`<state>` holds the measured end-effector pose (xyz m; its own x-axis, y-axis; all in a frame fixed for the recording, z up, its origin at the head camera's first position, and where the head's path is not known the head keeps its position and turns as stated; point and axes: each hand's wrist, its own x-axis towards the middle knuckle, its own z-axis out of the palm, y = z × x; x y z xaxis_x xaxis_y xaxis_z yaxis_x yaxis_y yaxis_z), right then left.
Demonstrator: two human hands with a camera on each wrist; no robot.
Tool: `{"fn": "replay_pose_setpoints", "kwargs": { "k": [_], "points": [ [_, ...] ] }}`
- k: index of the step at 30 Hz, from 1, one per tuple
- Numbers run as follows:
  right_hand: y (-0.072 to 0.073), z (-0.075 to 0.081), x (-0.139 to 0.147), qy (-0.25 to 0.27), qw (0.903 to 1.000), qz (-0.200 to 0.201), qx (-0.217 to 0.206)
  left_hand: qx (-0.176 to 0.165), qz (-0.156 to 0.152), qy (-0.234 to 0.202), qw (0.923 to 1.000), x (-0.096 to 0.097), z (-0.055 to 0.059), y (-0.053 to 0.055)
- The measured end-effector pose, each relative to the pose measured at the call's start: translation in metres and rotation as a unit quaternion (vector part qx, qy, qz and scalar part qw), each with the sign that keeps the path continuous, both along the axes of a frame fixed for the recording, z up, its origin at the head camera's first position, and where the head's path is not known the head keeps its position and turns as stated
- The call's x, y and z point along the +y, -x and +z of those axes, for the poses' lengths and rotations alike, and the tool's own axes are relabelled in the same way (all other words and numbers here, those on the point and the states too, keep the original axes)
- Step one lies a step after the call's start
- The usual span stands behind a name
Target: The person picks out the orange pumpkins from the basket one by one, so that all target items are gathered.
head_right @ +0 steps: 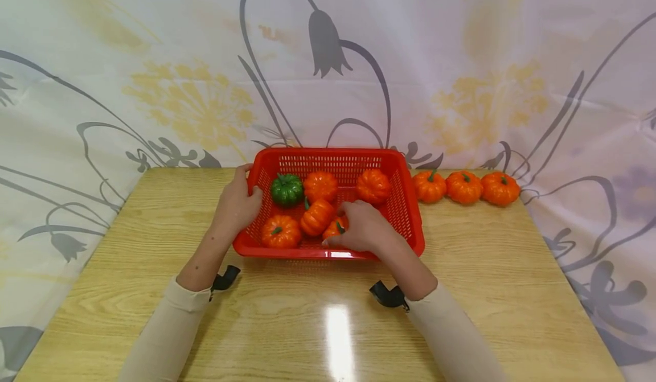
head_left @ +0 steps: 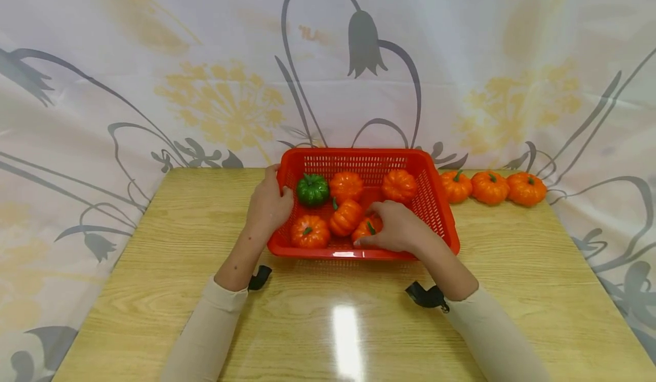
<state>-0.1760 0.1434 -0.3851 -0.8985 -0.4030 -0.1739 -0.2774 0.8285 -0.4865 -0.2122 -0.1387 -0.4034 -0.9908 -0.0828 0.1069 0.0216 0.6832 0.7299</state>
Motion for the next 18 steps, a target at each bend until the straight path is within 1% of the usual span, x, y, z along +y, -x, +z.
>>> {"fn": "replay_pose_setpoints", "kwargs": {
  "k": [5,13,18],
  "points": [
    [0.0038,-0.0019,0.0001,-0.008,0.9997,0.002,-0.021,0.003,-0.003,0.001,1.0,0.0006,0.0002,0.0008],
    [0.0056,-0.0048,0.0012,-0.009,0.9997,0.002,-0.022,0.0,-0.006,-0.003,1.0,0.0006,0.0004,0.0006],
    [0.0043,-0.0041,0.0016,-0.004,1.0,0.004,-0.005,-0.006,-0.003,-0.003,1.0,-0.0002,0.0009,-0.0001]
  ]
}}
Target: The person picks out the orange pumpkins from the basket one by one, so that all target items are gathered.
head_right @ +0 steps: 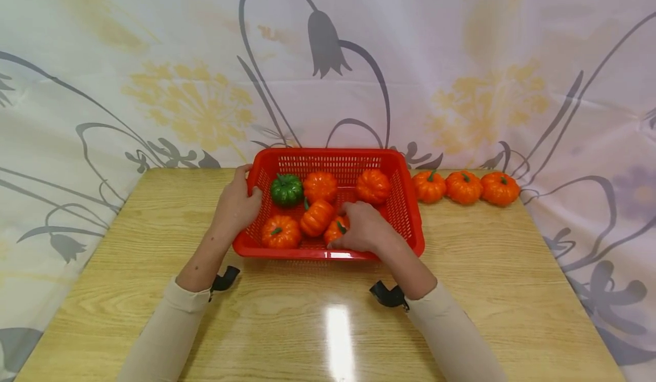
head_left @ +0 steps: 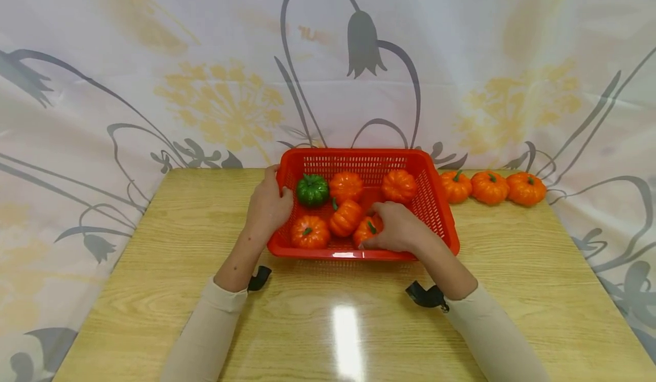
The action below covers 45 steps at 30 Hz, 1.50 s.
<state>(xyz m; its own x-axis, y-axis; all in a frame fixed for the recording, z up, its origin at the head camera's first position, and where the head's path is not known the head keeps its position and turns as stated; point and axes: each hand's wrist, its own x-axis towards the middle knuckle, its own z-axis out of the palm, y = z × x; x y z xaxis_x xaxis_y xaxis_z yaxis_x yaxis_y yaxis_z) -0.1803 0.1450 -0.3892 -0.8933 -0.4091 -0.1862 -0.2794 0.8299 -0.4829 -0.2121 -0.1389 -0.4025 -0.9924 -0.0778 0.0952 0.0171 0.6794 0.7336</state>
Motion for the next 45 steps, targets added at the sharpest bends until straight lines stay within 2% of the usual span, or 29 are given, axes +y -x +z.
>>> {"fn": "replay_pose_setpoints", "kwargs": {
  "k": [13,30,37,45],
  "points": [
    [-0.01,0.009,0.012,0.021,0.9993,-0.005,0.031,-0.002,0.001,0.001,1.0,0.0,0.001,0.0],
    [-0.024,0.02,0.031,0.045,0.996,-0.042,0.065,-0.004,0.004,0.001,1.0,0.001,0.001,0.0],
    [-0.032,0.023,0.042,0.054,0.9948,-0.038,0.077,-0.003,0.003,0.001,1.0,0.001,0.0,-0.001],
    [-0.044,0.036,0.057,0.076,0.9931,-0.041,0.08,-0.002,0.003,-0.001,1.0,0.001,0.001,0.0]
  ]
}}
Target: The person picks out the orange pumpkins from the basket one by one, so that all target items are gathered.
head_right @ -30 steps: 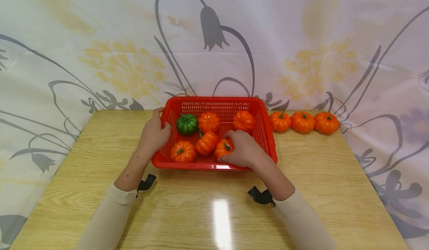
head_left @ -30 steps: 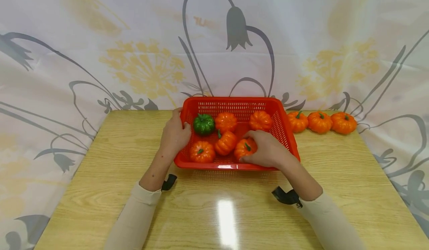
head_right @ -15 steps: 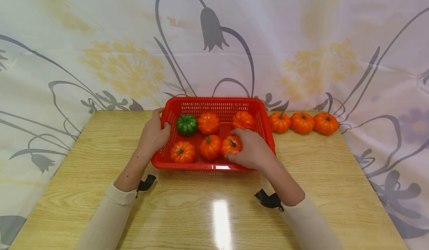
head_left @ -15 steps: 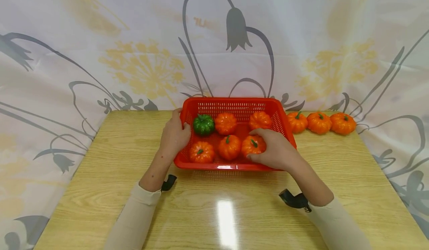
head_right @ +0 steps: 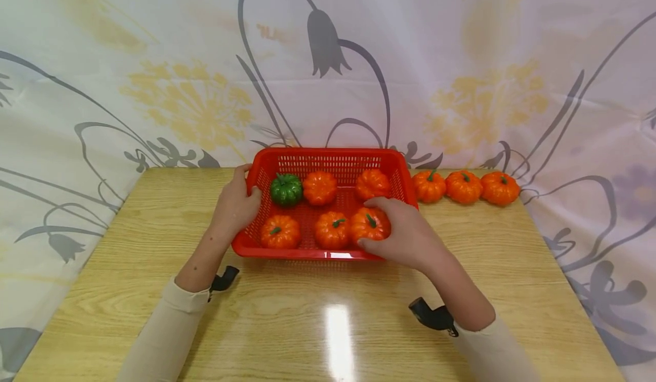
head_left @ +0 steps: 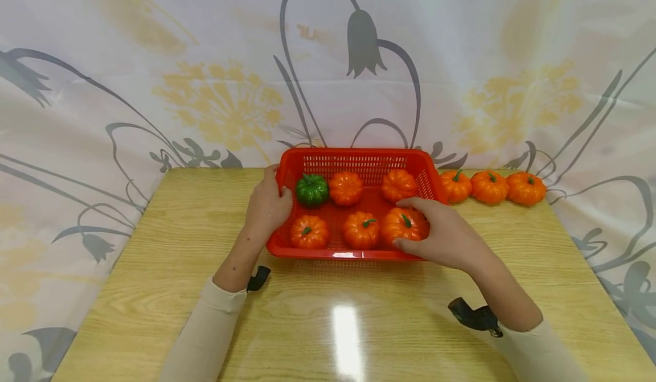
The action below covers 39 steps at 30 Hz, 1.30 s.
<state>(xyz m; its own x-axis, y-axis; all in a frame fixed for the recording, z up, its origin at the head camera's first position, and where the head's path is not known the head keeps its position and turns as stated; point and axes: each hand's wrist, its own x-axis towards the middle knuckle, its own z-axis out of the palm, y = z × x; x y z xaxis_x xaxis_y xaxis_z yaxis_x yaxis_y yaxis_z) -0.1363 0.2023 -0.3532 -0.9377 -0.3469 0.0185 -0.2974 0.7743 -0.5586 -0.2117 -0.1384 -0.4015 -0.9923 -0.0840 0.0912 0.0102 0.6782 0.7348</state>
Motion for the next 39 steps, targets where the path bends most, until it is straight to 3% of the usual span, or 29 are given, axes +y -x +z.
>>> {"fn": "replay_pose_setpoints", "kwargs": {
  "k": [15,23,39],
  "points": [
    [-0.006,0.023,0.035,0.054,0.9979,-0.036,0.004,-0.002,-0.003,0.004,1.0,0.0,0.0,0.001],
    [-0.002,0.028,0.057,0.032,0.9961,-0.077,-0.027,-0.008,-0.004,-0.001,1.0,-0.001,0.0,-0.002],
    [0.015,0.027,0.093,-0.002,0.9901,-0.116,-0.079,-0.001,-0.003,-0.002,1.0,-0.001,0.001,-0.001]
  ]
}}
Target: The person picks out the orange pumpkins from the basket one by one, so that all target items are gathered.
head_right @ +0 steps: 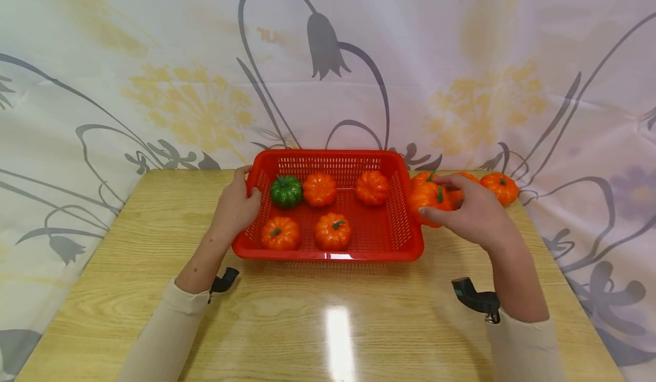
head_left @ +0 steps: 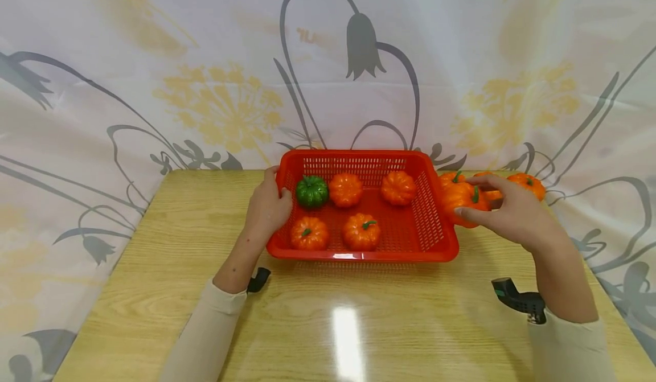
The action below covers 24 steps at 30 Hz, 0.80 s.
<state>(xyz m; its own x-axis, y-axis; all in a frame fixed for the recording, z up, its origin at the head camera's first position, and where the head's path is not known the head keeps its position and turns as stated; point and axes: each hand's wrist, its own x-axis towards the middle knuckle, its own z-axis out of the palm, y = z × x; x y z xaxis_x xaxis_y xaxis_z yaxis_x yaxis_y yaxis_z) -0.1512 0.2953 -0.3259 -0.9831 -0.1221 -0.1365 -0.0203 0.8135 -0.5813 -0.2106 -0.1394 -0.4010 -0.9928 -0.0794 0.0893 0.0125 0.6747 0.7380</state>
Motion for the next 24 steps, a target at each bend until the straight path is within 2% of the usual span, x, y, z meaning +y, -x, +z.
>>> {"fn": "replay_pose_setpoints", "kwargs": {
  "k": [6,15,24],
  "points": [
    [0.007,-0.006,0.014,-0.02,0.9996,-0.015,-0.01,-0.003,-0.002,-0.002,1.0,0.0,0.0,0.001],
    [0.023,-0.025,0.025,-0.038,0.9986,-0.017,-0.033,-0.003,-0.002,-0.002,1.0,-0.001,-0.001,0.001],
    [0.031,-0.04,0.022,-0.038,0.9977,0.001,-0.056,-0.007,-0.003,-0.007,0.9999,-0.001,-0.001,0.002]
  ]
}}
